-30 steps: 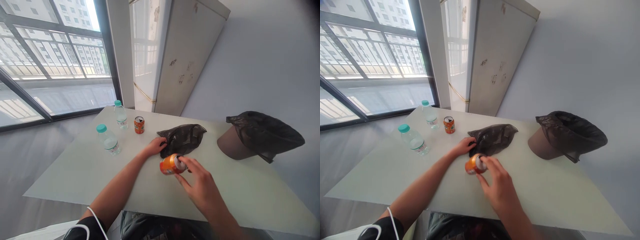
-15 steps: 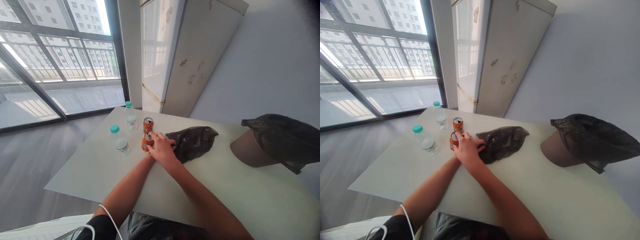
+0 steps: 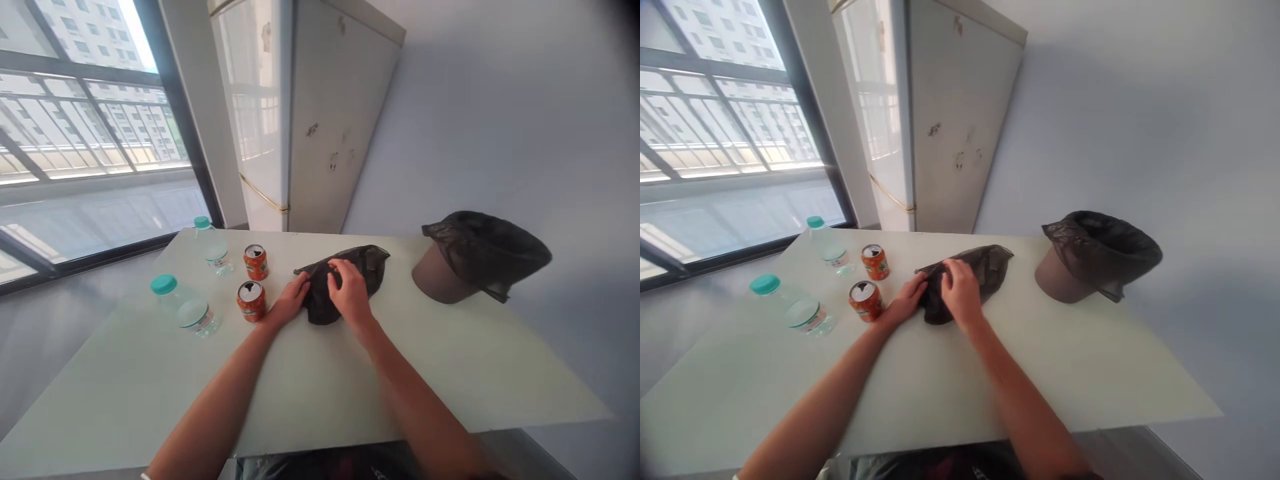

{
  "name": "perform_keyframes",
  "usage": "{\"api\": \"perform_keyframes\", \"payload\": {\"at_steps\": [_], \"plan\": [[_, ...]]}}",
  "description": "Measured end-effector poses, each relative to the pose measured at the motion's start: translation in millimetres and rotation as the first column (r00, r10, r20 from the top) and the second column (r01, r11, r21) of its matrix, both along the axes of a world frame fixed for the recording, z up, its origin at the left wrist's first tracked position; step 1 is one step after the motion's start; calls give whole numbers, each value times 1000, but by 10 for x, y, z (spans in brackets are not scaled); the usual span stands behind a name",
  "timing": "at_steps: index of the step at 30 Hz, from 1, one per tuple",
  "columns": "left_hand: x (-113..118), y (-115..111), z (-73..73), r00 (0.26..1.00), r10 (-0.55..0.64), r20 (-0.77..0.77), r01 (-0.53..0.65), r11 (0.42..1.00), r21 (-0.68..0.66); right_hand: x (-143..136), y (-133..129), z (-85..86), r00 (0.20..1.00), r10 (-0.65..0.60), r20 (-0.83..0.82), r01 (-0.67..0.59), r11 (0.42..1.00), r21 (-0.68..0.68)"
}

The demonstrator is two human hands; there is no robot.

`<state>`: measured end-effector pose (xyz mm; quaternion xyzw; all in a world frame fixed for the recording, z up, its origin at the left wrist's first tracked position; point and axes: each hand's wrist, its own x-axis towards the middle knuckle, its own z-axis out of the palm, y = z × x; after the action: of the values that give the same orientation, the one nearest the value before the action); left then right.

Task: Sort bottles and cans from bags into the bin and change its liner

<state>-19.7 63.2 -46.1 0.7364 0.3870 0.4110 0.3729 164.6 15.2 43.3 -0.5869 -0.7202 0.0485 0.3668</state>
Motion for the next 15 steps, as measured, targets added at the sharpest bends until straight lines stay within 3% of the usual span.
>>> {"api": "perform_keyframes", "payload": {"at_steps": [4, 7, 9, 12, 15], "plan": [[85, -22, 115, 1000, 30, 3, -30, 995, 96, 736, 265, -189, 997, -31, 72, 35, 998, -51], [82, -39, 177, 997, 57, 52, -63, 990, 129, 924, 387, -306, 998, -9, 63, 16, 995, -103], [77, -34, 188, 985, 113, 127, -121, 991, 63, 947, 423, -337, 1000, 0, 21, 2, 993, -116], [86, -23, 179, 960, 162, 229, -144, 985, -93, 1007, 400, -260, 997, -31, -71, 25, 996, -90], [106, -41, 192, 944, 177, 279, -124, 973, -195, 1131, 303, -16, 983, -108, -148, 104, 994, -37]]}}
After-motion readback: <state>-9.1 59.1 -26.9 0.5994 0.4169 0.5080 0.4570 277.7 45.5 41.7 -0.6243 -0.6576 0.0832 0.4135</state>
